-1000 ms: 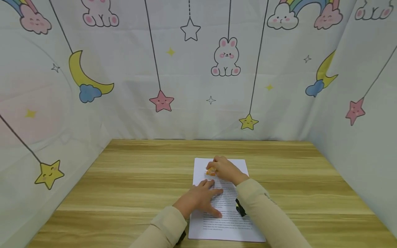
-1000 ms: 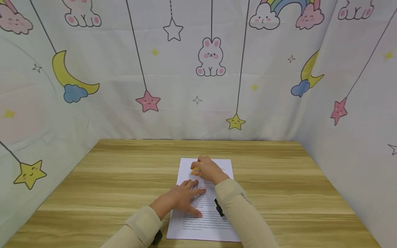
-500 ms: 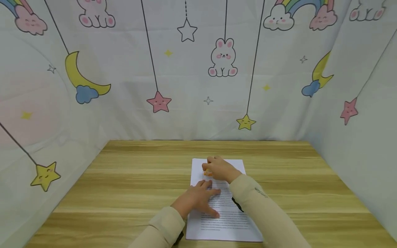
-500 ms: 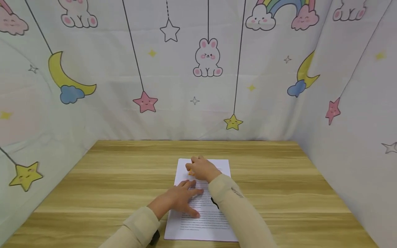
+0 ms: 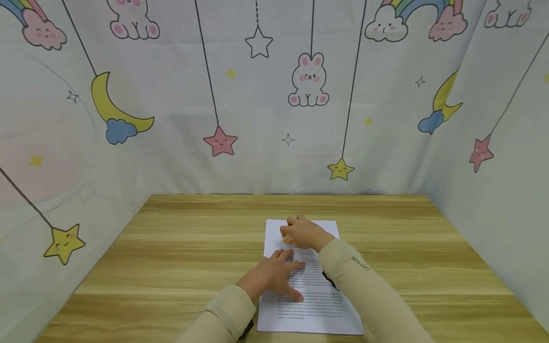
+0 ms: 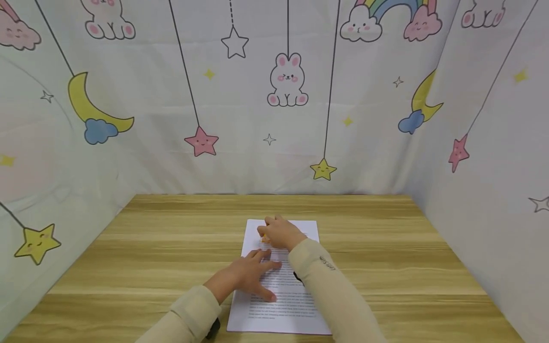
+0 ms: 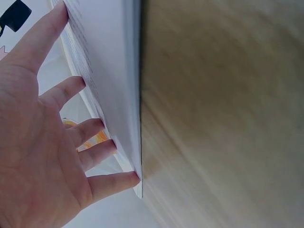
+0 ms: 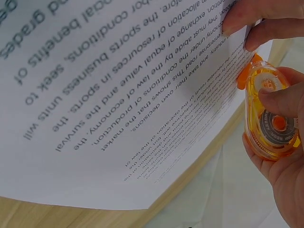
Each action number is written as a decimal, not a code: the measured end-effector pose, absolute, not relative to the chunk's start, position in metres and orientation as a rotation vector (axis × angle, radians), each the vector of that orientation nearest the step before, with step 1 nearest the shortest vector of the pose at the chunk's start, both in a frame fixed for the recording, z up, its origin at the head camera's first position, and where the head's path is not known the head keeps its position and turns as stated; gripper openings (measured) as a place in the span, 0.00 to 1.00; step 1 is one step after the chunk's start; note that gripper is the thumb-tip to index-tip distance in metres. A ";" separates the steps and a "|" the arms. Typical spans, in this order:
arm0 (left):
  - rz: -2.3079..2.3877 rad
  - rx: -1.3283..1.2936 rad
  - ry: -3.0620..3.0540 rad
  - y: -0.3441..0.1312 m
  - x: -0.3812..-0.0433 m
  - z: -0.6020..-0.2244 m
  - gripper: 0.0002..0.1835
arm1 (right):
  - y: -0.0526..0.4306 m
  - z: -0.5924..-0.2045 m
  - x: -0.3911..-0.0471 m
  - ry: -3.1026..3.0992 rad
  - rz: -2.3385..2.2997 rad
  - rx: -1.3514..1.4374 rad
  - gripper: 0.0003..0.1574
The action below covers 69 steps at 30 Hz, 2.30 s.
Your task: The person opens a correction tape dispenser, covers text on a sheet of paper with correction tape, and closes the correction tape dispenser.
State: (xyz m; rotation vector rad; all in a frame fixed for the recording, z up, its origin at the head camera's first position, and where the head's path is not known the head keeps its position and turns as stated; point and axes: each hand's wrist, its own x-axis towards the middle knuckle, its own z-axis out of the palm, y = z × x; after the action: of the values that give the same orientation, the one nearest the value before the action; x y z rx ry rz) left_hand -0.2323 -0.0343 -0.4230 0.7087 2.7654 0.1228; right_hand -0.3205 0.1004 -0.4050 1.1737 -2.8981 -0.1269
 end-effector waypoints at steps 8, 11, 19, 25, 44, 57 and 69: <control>0.122 0.715 2.766 -0.034 -0.231 -0.420 0.44 | 0.104 -0.406 -0.322 -2.914 -0.126 1.162 0.08; 0.122 0.706 2.765 -0.034 -0.231 -0.420 0.44 | 0.106 -0.407 -0.322 -2.916 -0.124 1.143 0.08; 0.106 0.683 2.761 -0.034 -0.230 -0.419 0.45 | 0.112 -0.409 -0.323 -2.904 -0.130 1.133 0.08; 0.091 0.688 2.761 -0.033 -0.231 -0.420 0.44 | 0.118 -0.408 -0.321 -2.901 -0.116 1.143 0.10; 0.083 0.698 2.756 -0.032 -0.230 -0.419 0.45 | 0.132 -0.409 -0.319 -2.881 0.155 1.108 0.14; 0.127 0.675 2.754 -0.033 -0.230 -0.418 0.46 | 0.153 -0.401 -0.315 -2.891 0.684 0.812 0.22; 0.122 0.639 2.711 -0.031 -0.231 -0.417 0.46 | 0.172 -0.400 -0.305 -2.831 0.591 0.798 0.23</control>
State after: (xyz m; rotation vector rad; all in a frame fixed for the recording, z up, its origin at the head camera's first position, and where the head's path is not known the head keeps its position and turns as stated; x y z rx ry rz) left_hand -0.2313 -0.0314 -0.4170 0.6393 2.7113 0.1221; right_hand -0.3046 0.1724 -0.4002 0.7983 -2.8310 0.5911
